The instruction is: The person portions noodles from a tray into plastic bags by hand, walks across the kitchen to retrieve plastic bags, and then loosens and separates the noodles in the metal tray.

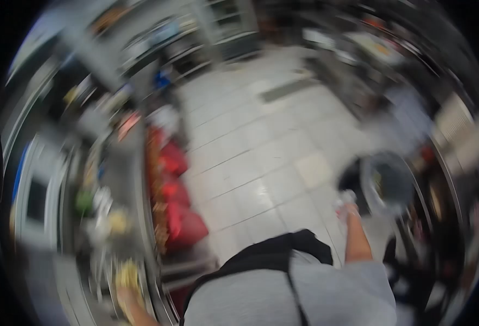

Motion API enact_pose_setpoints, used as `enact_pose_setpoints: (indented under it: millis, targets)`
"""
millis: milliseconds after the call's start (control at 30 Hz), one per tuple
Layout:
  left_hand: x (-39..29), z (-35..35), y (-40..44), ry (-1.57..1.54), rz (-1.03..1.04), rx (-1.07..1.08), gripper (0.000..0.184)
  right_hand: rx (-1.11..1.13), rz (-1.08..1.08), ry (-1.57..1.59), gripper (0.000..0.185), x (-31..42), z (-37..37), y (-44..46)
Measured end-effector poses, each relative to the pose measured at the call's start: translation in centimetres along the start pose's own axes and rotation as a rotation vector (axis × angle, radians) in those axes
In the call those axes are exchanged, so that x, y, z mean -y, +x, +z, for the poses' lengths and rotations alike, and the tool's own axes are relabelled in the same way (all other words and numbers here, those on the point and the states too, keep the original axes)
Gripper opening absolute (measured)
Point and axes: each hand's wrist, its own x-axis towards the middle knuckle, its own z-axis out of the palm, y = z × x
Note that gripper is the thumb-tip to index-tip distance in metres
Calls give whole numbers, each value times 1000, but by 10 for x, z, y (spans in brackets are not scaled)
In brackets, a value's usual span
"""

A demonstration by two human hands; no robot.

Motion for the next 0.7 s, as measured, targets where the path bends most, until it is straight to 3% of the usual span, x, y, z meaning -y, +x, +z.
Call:
enact_pose_setpoints:
  millis: [33, 67, 100, 133, 200, 367, 500, 567, 667, 700]
  targets:
    - [8, 40, -3, 160, -49, -192, 50, 59, -23, -109, 21, 22, 43, -44]
    - [8, 58, -14, 539, 27, -483, 50, 188, 49, -257, 24, 33, 82, -40]
    - [5, 34, -16, 29, -66, -199, 57, 295, 118, -409, 29, 47, 122, -28]
    - [-3, -2, -18, -434, -281, 0, 64, 408, 55, -448, 32, 56, 174, -38]
    - [0, 9, -19, -455, -315, -165, 58, 595, -49, -455, 36, 60, 235, -80]
    - [-2, -64, -16, -591, -344, 154, 65, 1025, -172, -672, 45, 74, 397, -266]
    - [-23, -77, -24, -590, -273, 211, 98, 1443, -306, -838, 44, 30, 500, -389]
    - [-27, -67, -26, -653, -227, 211, 109, 1530, -429, -945, 44, -2, 539, -471]
    - [-20, -93, -23, -725, -257, 298, 97, 1784, -825, -1045, 43, -61, 596, -570]
    - [-14, -85, -22, -745, -285, 186, 91, 1864, -923, -1075, 40, -77, 610, -603]
